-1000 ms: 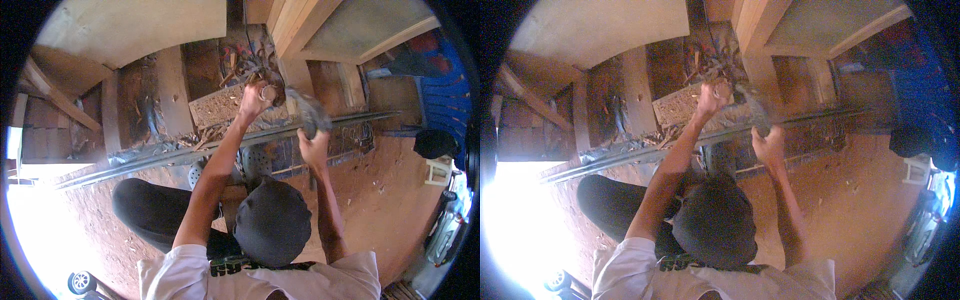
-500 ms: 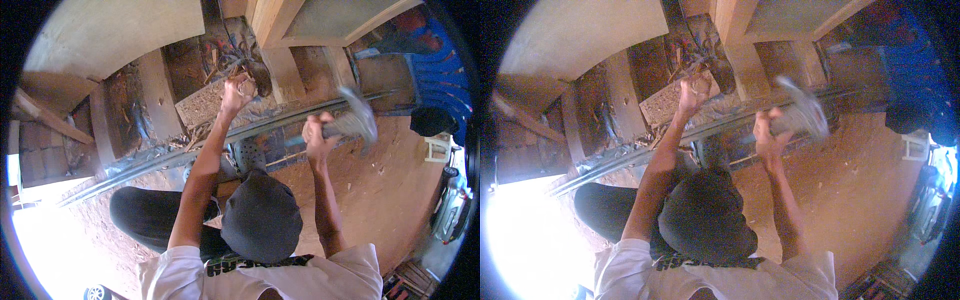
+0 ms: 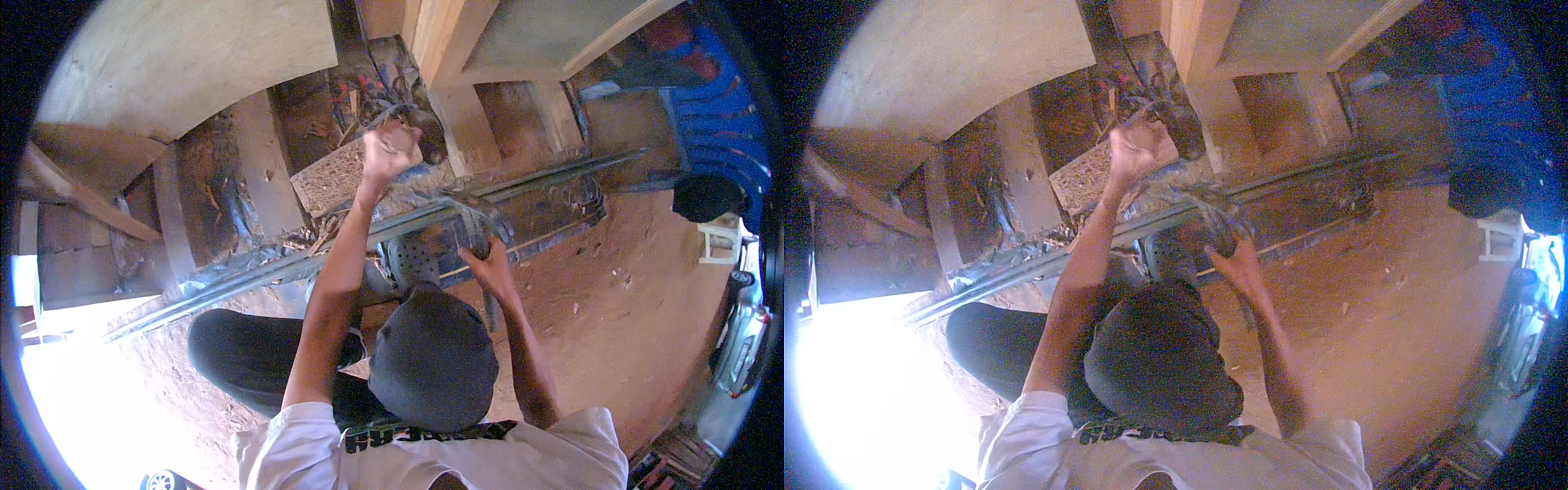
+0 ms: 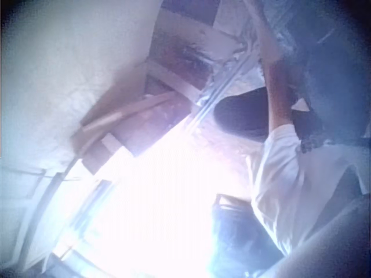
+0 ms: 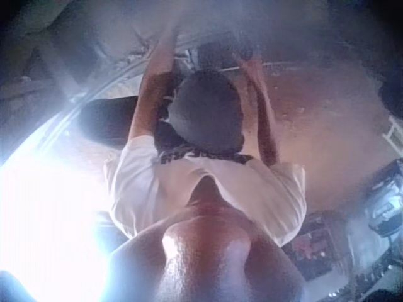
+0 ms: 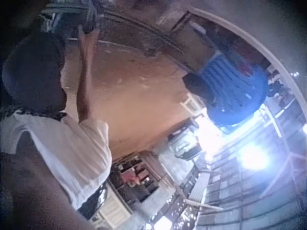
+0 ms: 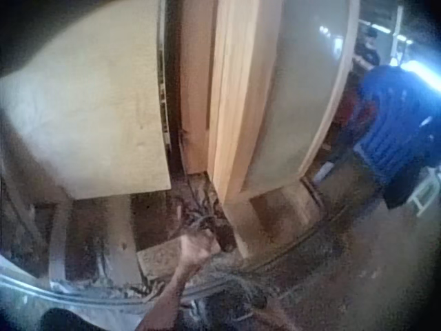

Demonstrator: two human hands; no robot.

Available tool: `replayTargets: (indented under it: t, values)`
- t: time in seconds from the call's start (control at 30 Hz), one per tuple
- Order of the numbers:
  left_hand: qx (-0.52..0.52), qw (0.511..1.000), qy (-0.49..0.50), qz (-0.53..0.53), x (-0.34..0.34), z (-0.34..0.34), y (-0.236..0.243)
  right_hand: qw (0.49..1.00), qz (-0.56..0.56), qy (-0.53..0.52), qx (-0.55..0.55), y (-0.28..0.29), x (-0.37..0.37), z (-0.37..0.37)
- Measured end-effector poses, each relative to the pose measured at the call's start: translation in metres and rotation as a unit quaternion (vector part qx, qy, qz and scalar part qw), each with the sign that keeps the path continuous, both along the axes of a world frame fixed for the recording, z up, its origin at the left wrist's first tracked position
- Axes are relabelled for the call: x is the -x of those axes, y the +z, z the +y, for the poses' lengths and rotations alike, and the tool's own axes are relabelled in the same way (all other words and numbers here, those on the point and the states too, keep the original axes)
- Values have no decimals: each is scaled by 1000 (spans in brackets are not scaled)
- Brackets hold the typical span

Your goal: The person sits on the floor and uses a hammer and chisel to carve a small piece of wood. They repeatedly strike the chisel to remove wood shavings, shaping the piece over time.

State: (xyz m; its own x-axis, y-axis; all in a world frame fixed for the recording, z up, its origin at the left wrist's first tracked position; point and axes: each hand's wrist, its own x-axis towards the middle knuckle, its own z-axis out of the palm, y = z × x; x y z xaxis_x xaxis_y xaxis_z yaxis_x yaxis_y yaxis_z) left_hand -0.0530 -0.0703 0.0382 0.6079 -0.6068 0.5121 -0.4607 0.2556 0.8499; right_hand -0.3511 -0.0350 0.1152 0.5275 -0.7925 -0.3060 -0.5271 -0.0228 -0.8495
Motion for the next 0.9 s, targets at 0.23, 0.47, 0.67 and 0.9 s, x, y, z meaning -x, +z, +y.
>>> replayTargets:
  t: [0.23, 0.47, 0.67, 0.9]
  values:
    - [296, 729, 159, 596, -100, 54, -24, 993, 33, -107, -36, -52, 64, 40]
    - [301, 783, 341, 424, -76, 157, -7, 954, 154, -159, -200, -49, 72, 46]
    - [223, 858, 300, 353, -49, 133, 12, 989, 93, -51, -107, -46, 37, 43]
    - [208, 897, 134, 367, -44, 124, -13, 989, 52, -110, -87, -49, 29, 60]
